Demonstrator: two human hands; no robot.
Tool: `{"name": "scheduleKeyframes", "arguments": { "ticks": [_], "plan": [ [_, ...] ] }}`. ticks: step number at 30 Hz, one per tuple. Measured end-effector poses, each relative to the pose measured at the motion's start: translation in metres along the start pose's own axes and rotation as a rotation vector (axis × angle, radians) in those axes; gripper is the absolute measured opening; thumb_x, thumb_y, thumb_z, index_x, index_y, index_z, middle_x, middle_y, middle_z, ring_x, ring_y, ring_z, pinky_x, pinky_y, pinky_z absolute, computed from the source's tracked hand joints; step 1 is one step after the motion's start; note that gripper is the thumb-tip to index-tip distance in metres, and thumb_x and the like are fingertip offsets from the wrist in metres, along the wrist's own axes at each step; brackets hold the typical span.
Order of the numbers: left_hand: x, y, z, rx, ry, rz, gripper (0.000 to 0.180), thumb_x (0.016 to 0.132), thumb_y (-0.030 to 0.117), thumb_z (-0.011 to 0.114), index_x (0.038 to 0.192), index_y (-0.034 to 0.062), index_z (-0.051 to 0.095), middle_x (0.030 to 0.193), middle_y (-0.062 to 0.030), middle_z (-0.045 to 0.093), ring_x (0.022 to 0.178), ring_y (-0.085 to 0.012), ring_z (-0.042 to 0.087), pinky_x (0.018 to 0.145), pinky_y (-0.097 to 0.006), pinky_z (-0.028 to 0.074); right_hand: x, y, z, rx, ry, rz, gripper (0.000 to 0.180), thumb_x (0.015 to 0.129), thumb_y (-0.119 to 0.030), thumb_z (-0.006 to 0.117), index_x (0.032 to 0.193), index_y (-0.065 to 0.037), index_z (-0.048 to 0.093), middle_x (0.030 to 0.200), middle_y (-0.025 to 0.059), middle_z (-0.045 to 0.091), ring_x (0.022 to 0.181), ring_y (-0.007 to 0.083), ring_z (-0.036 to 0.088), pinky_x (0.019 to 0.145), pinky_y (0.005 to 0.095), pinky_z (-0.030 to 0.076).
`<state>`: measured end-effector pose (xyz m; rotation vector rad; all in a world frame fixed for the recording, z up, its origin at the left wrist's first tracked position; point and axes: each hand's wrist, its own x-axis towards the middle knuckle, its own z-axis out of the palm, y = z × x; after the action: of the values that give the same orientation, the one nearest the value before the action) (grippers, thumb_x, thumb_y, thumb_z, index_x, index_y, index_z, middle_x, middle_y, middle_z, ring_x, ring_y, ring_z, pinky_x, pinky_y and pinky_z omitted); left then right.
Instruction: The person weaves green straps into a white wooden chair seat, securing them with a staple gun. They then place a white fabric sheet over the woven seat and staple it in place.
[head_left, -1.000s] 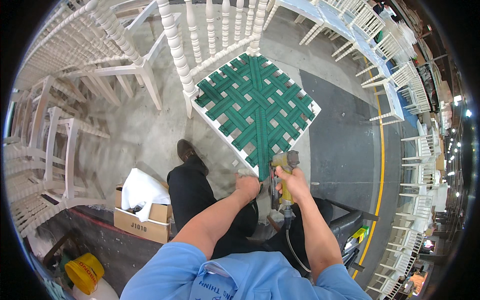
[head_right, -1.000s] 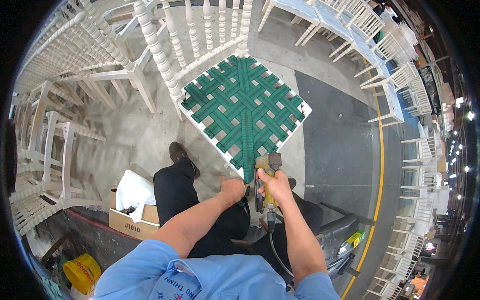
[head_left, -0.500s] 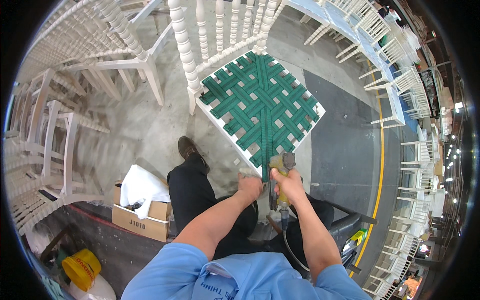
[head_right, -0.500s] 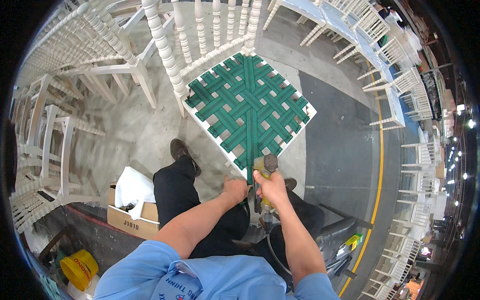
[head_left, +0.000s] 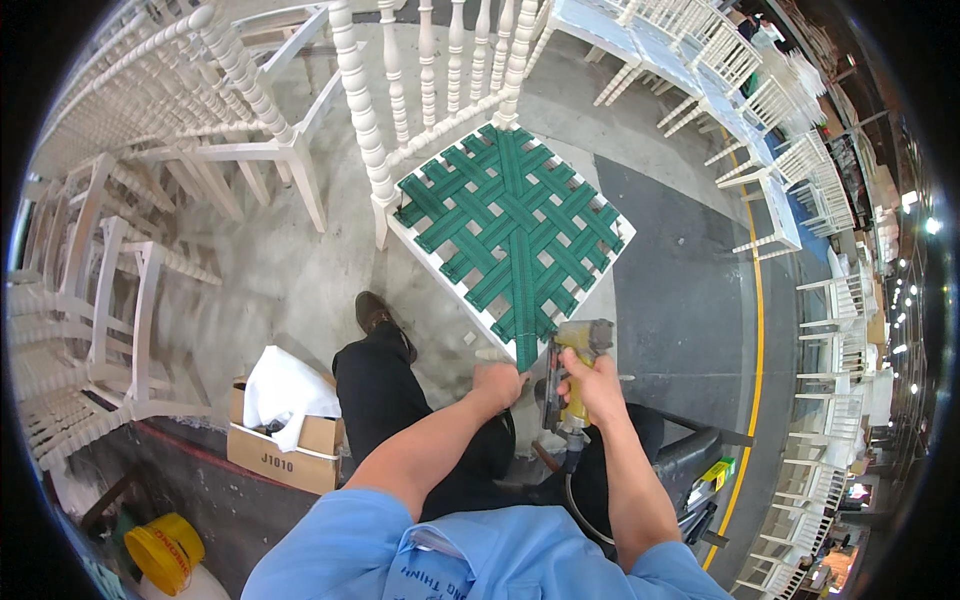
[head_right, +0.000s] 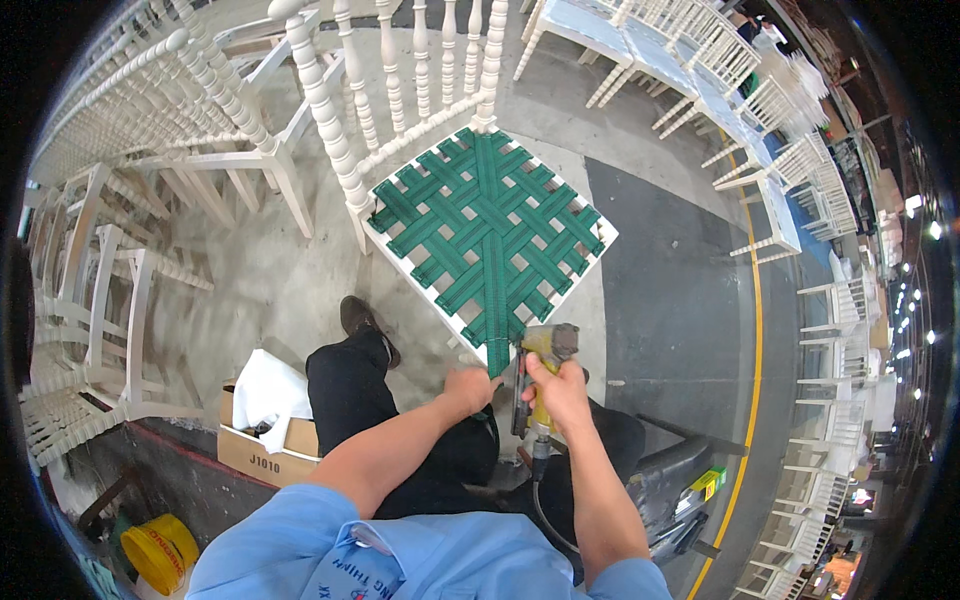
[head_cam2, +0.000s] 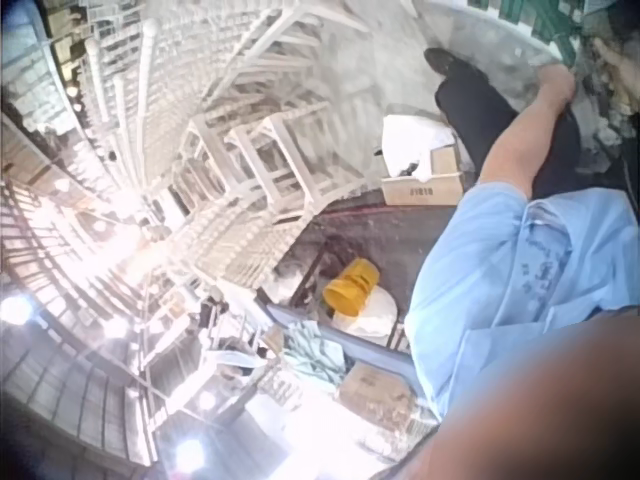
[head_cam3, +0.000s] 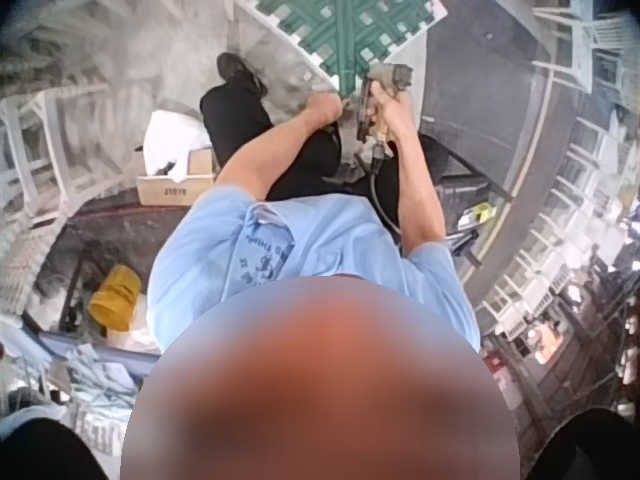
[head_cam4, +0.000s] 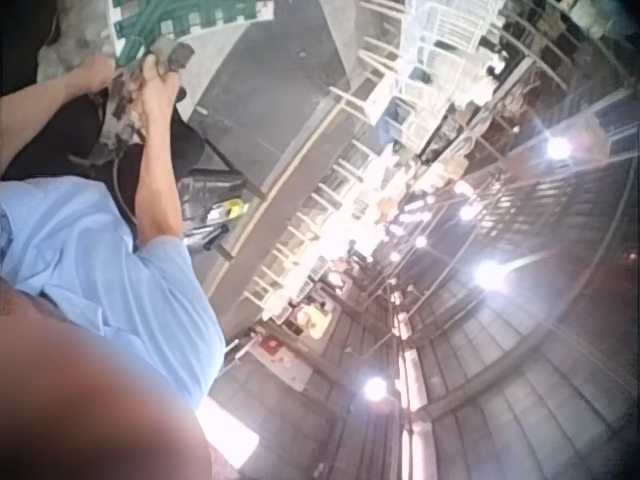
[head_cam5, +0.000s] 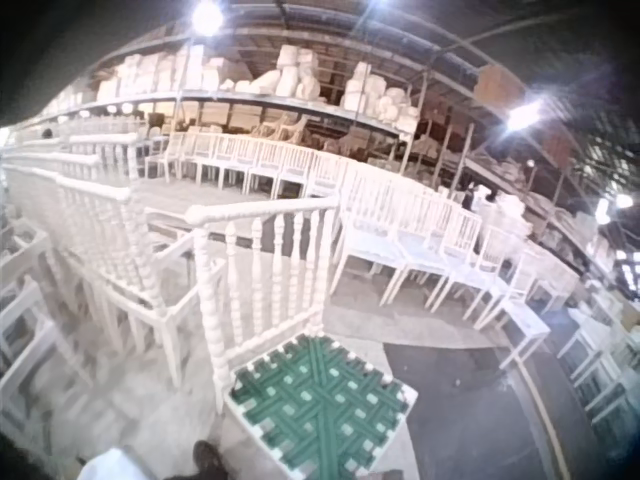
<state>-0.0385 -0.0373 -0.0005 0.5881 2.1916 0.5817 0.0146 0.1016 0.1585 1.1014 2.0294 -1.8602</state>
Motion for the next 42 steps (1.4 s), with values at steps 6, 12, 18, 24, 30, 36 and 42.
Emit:
{"name": "scheduleKeyframes", "arguments": {
  "ticks": [6,12,18,24,30,36,42],
  "plan": [
    [-0.023,0.004,-0.041,-0.689,-0.089,0.093,0.051,0.108,0.047,0.058,0.116,-0.0006,0.074,0.104,-0.0157,0.079,0.086,-0.027,0.077,0.079,-0.045,0.061,-0.018,0.007,-0.036,0.076,0.115,0.007,0.032,0.105,-0.029,0.071,0.121,-0.002,0.064,0.096,0.0048,0.067,0.059,0.0154,0.063,0.051,0.0296,0.049],
    [0.005,-0.003,-0.121,-1.151,-0.159,0.013,0.04,0.111,0.035,0.058,0.124,-0.0012,0.069,0.104,-0.0108,0.079,0.074,-0.0184,0.071,0.065,-0.034,0.059,-0.003,0.022,-0.026,0.034,0.061,0.037,0.032,0.104,-0.028,0.072,0.121,-0.002,0.063,0.095,0.0044,0.067,0.06,0.014,0.063,0.05,0.03,0.048],
    [0.039,0.002,-0.128,-1.153,-0.069,0.037,0.037,0.113,0.029,0.054,0.12,-0.0021,0.071,0.107,-0.0097,0.078,0.066,-0.0141,0.064,0.055,-0.03,0.054,0.021,0.017,-0.002,-0.02,0.001,0.011,0.033,0.103,-0.028,0.074,0.12,-0.002,0.062,0.091,0.0043,0.067,0.059,0.0132,0.062,0.05,0.03,0.048],
    [0.053,-0.001,-0.124,-1.167,-0.08,-0.007,0.037,0.113,0.028,0.053,0.119,-0.0036,0.071,0.108,-0.0086,0.078,0.063,-0.0136,0.062,0.053,-0.03,0.051,0.032,0.009,0.007,-0.088,-0.013,0.013,0.033,0.103,-0.027,0.074,0.119,-0.001,0.062,0.082,0.0033,0.066,0.058,0.0129,0.061,0.05,0.0302,0.048],
    [0.054,-0.001,-0.125,-1.189,-0.076,-0.033,0.037,0.113,0.028,0.053,0.117,-0.0033,0.072,0.11,-0.0086,0.078,0.063,-0.0139,0.062,0.052,-0.03,0.051,0.039,0.012,0.014,-0.112,-0.032,0.054,0.032,0.102,-0.026,0.074,0.118,-0.001,0.063,0.08,0.0038,0.065,0.057,0.0129,0.062,0.05,0.0303,0.048],
    [0.057,-0.004,-0.126,-1.2,-0.119,-0.032,0.038,0.113,0.029,0.052,0.117,-0.0032,0.072,0.109,-0.0082,0.078,0.064,-0.0141,0.063,0.052,-0.03,0.051,0.041,0.009,0.017,-0.208,-0.024,0.051,0.031,0.102,-0.025,0.075,0.118,-0.001,0.063,0.078,0.0028,0.065,0.055,0.0124,0.061,0.049,0.031,0.048],
    [0.058,-0.006,-0.123,-1.229,-0.113,-0.032,0.038,0.112,0.03,0.054,0.113,-0.0026,0.073,0.102,-0.0078,0.077,0.063,-0.0151,0.063,0.053,-0.031,0.052,0.035,0.005,0.026,-0.231,-0.017,0.048,0.027,0.104,-0.025,0.072,0.114,-0.001,0.065,0.077,0.002,0.064,0.056,0.0123,0.059,0.05,0.0312,0.046]
  ]
}}
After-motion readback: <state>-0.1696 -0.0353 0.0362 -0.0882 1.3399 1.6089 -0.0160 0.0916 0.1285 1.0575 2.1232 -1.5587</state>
